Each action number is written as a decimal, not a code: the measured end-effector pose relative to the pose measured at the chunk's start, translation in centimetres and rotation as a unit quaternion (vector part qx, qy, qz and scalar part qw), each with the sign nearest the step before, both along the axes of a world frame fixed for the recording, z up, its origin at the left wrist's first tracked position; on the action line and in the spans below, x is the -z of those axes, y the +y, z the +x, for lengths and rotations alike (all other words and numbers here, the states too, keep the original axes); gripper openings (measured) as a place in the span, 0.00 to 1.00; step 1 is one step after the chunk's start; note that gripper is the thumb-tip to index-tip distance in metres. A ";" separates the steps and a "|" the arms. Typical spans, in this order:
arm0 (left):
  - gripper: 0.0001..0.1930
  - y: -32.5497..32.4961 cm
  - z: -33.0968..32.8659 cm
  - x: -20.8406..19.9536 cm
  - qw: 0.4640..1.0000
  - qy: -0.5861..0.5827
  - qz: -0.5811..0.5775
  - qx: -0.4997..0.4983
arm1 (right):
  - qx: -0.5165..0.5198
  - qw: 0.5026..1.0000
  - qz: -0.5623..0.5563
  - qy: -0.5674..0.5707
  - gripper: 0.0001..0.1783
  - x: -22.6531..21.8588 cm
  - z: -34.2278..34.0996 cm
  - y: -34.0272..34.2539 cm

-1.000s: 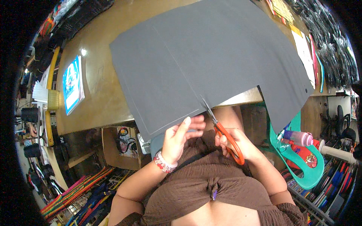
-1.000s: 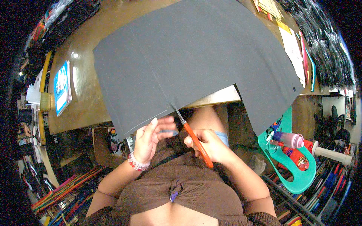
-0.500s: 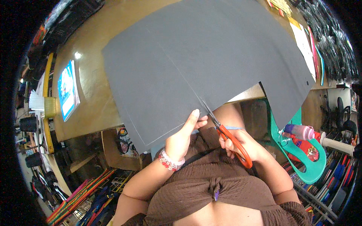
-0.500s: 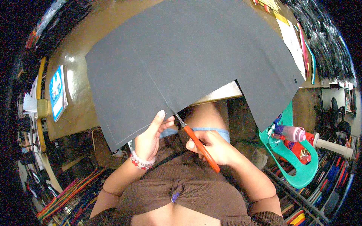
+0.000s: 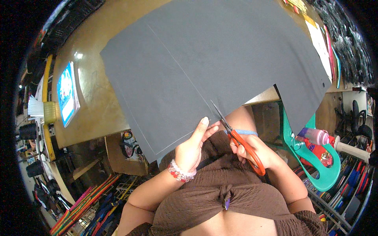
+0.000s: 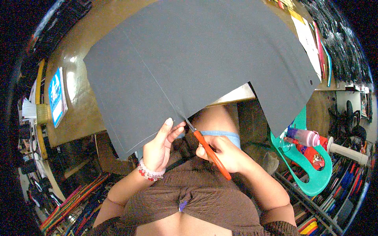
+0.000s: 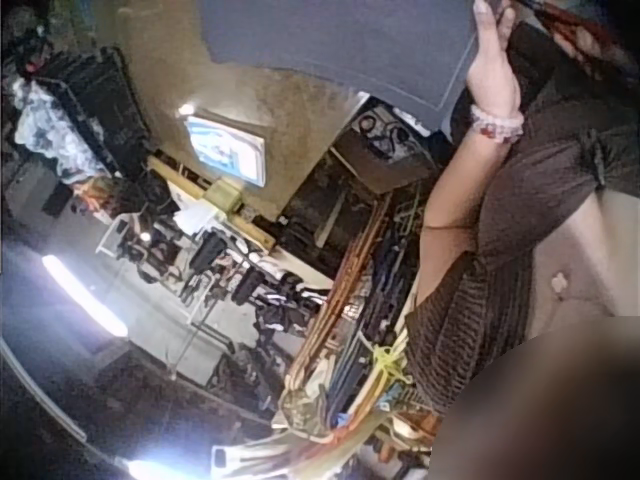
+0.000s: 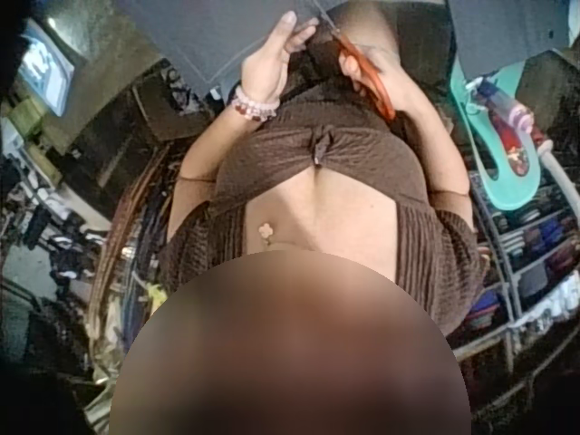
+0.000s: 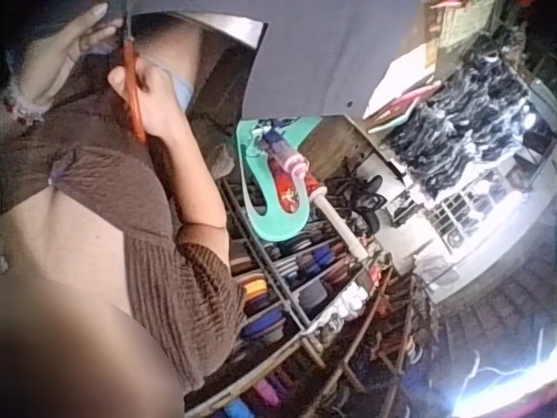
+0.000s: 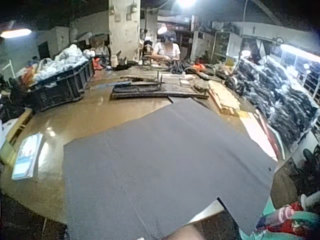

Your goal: The person cuts a large sheet of dark gray material with red-handled scissors, following pre-drawn lines to separate it into smaller pieces. The person briefly pauses to operate a tablet on the table before resuming cutting.

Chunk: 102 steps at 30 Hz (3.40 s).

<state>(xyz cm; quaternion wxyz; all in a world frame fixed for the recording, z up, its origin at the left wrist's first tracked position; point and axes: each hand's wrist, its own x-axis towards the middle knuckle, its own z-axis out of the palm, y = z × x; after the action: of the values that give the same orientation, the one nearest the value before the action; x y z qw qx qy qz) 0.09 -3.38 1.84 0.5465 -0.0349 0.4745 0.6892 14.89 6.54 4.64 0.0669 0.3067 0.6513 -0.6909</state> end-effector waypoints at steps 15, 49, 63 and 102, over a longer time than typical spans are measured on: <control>0.12 -0.3 0.5 0.6 1.000 0.007 -0.004 0.001 | -0.004 0.997 0.004 -0.080 0.21 0.0 0.1 -0.5; 0.10 -1.2 0.3 0.3 0.995 0.028 -0.038 0.086 | 0.040 0.993 0.001 -0.112 0.28 0.6 -1.5 -1.0; 0.11 -1.5 0.5 0.0 0.992 0.028 -0.027 0.120 | 0.015 0.997 0.008 -0.076 0.29 0.9 -3.0 0.0; 0.22 -9.1 -6.7 0.5 0.942 0.268 0.059 -0.195 | -0.192 0.975 0.087 -0.067 0.30 -0.8 0.3 2.5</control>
<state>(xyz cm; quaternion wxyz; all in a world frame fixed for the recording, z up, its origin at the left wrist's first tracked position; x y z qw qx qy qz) -6.61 -12.43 1.32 0.2548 0.0917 0.5461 0.7928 15.23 9.02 5.41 0.2148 0.2262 0.7496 -0.5838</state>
